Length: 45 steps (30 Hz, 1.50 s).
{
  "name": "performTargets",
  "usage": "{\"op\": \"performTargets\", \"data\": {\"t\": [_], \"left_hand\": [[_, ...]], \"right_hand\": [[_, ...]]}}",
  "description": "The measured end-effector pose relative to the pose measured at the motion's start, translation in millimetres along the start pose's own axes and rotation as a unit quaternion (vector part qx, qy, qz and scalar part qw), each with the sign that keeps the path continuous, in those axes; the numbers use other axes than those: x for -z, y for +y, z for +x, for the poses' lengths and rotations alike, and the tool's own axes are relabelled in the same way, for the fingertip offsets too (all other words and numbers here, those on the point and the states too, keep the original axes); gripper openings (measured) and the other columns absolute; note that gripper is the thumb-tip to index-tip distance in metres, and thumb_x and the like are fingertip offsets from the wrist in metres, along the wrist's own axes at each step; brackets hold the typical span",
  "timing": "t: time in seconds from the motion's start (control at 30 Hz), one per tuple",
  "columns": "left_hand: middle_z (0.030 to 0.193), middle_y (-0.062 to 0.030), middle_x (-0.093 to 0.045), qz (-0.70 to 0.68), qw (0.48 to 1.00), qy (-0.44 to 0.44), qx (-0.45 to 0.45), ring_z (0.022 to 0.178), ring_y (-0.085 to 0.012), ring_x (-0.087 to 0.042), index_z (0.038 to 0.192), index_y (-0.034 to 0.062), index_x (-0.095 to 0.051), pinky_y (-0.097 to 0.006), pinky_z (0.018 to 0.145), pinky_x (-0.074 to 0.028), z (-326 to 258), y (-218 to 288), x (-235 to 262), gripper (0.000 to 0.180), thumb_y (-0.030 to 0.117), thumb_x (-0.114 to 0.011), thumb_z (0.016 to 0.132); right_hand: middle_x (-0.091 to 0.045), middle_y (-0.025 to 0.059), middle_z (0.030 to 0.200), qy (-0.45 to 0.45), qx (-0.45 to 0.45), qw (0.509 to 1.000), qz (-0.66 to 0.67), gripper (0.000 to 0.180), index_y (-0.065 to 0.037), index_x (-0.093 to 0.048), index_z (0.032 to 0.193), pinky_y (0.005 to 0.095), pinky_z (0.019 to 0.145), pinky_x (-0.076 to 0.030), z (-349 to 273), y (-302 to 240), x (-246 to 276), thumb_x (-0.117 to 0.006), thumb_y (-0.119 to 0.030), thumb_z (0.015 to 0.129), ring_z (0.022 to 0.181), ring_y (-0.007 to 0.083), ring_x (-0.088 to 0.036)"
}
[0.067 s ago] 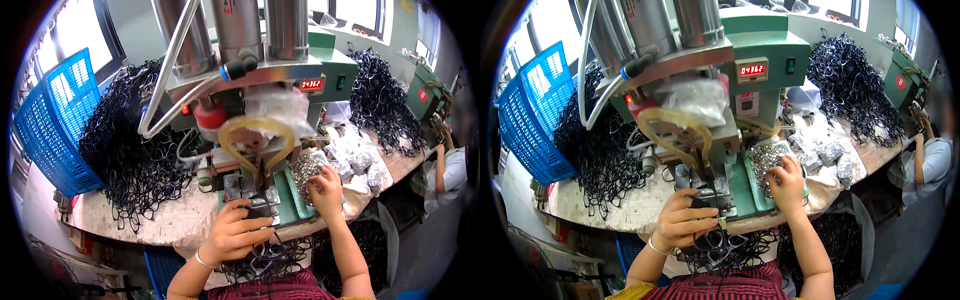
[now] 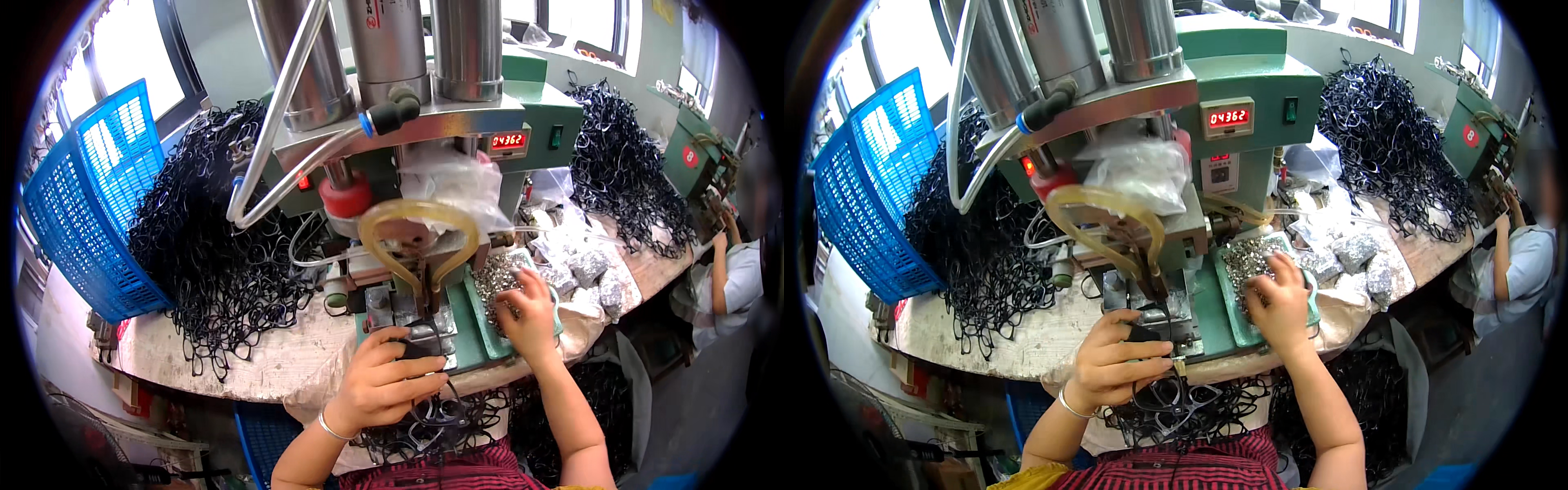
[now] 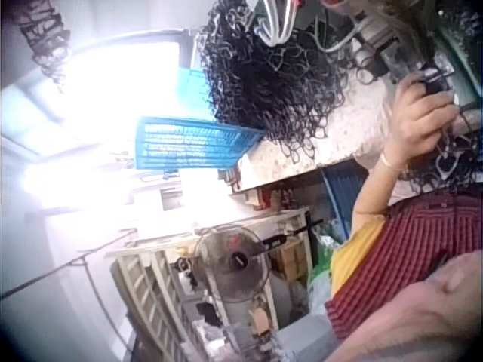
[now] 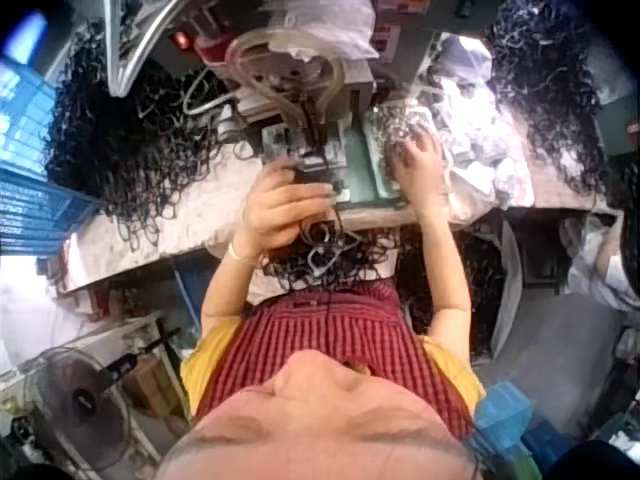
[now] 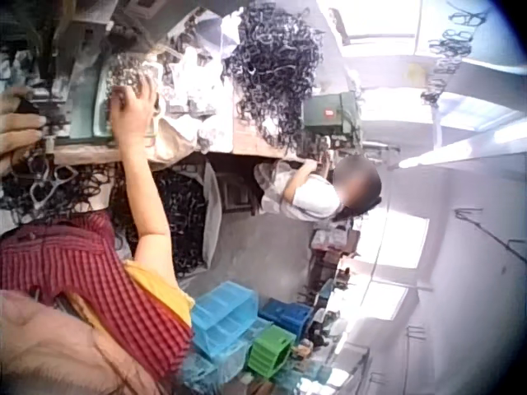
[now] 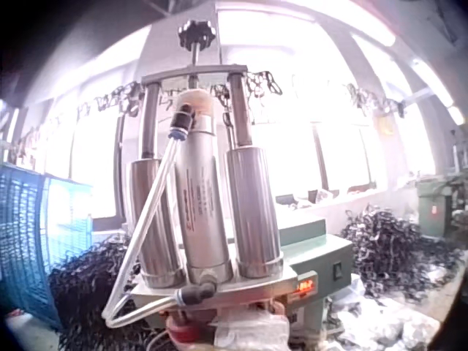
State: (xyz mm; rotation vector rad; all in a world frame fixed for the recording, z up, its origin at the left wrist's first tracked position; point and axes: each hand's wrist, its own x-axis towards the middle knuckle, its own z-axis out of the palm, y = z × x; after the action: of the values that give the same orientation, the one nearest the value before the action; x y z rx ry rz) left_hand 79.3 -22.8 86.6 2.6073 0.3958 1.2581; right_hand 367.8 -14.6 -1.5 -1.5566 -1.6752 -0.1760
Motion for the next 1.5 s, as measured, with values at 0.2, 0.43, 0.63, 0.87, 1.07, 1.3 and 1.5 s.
{"op": "performTargets", "data": {"t": [0.2,0.43,0.63,0.87,1.07,1.3,1.5], "left_hand": [[0.12,-0.009,-0.071,0.099,0.979,0.033,0.176,0.086,-0.0256,-0.063,0.113,0.0093,-0.071,-0.042,0.09,-0.052,-51.3,35.7,7.6,0.041,0.015,-0.084,0.075],[0.135,-0.0214,-0.06,-0.223,0.745,-0.261,0.571,0.124,-0.0285,-0.059,0.141,-0.0024,-0.051,-0.039,0.104,-0.047,-254.5,29.4,16.3,0.083,0.036,-0.087,0.077],[0.129,-0.0189,-0.064,-0.192,0.803,-0.326,0.461,0.121,-0.0307,-0.06,0.137,0.0024,-0.057,-0.041,0.104,-0.047,-207.1,32.8,-80.7,0.081,0.052,-0.083,0.078],[0.159,-0.0217,-0.036,-0.199,0.807,-0.488,0.267,0.147,-0.0378,-0.033,0.161,0.0183,-0.021,-0.045,0.119,-0.029,-107.8,89.0,-229.5,0.109,0.075,-0.065,0.079],[0.141,-0.0208,-0.055,-0.363,0.786,-0.472,0.164,0.125,-0.0353,-0.055,0.134,0.0026,-0.057,-0.042,0.104,-0.046,-112.0,90.3,-239.2,0.053,0.035,-0.068,0.093],[0.107,-0.0097,-0.074,-0.32,0.761,-0.375,0.422,0.096,-0.0168,-0.068,0.112,0.0003,-0.071,-0.032,0.085,-0.053,-76.8,-6.5,27.1,0.022,0.013,-0.068,0.094],[0.111,-0.0145,-0.07,0.394,0.842,0.064,0.363,0.104,-0.0295,-0.063,0.097,0.0053,-0.075,-0.04,0.096,-0.048,-122.8,-113.0,91.7,0.018,0.004,-0.074,0.08]], "right_hand": [[-0.069,0.0153,0.11,-0.033,0.097,0.994,-0.03,0.01,-0.006,-0.065,0.092,0.0435,0.081,-0.055,21.0,13.7,-0.4,-0.065,-0.007,0.082,0.113,0.0353,-0.063],[-0.073,0.0114,0.088,0.004,-0.061,0.986,0.154,0.011,-0.003,-0.072,0.091,0.0344,0.078,-0.053,-4.0,17.2,20.3,-0.071,-0.003,0.081,0.084,0.025,-0.069],[-0.073,0.0058,0.09,-0.034,-0.135,0.957,0.256,0.013,-0.001,-0.073,0.096,0.0277,0.081,-0.051,-13.5,7.7,26.4,-0.073,-0.002,0.083,0.085,0.0149,-0.066],[-0.074,0.0055,0.093,-0.066,-0.125,0.952,0.272,0.014,0.001,-0.072,0.097,0.0266,0.086,-0.05,-1.0,-4.3,39.7,-0.071,-0.001,0.083,0.09,0.0132,-0.067],[-0.073,0.0058,0.093,-0.071,-0.186,0.935,0.294,0.012,0.002,-0.071,0.095,0.027,0.085,-0.05,-19.4,-1.3,38.2,-0.071,0.0,0.084,0.09,0.0136,-0.066],[-0.071,0.0068,0.095,-0.05,-0.098,0.912,0.395,0.019,0.001,-0.069,0.101,0.0286,0.083,-0.052,17.3,-67.8,26.9,-0.071,0.003,0.082,0.091,0.0154,-0.067],[-0.069,0.0056,0.096,-0.035,-0.174,0.839,0.515,0.047,0.004,-0.055,0.124,0.0253,0.087,-0.049,25.1,-102.9,0.9,-0.073,0.002,0.08,0.092,0.0101,-0.065]]}}
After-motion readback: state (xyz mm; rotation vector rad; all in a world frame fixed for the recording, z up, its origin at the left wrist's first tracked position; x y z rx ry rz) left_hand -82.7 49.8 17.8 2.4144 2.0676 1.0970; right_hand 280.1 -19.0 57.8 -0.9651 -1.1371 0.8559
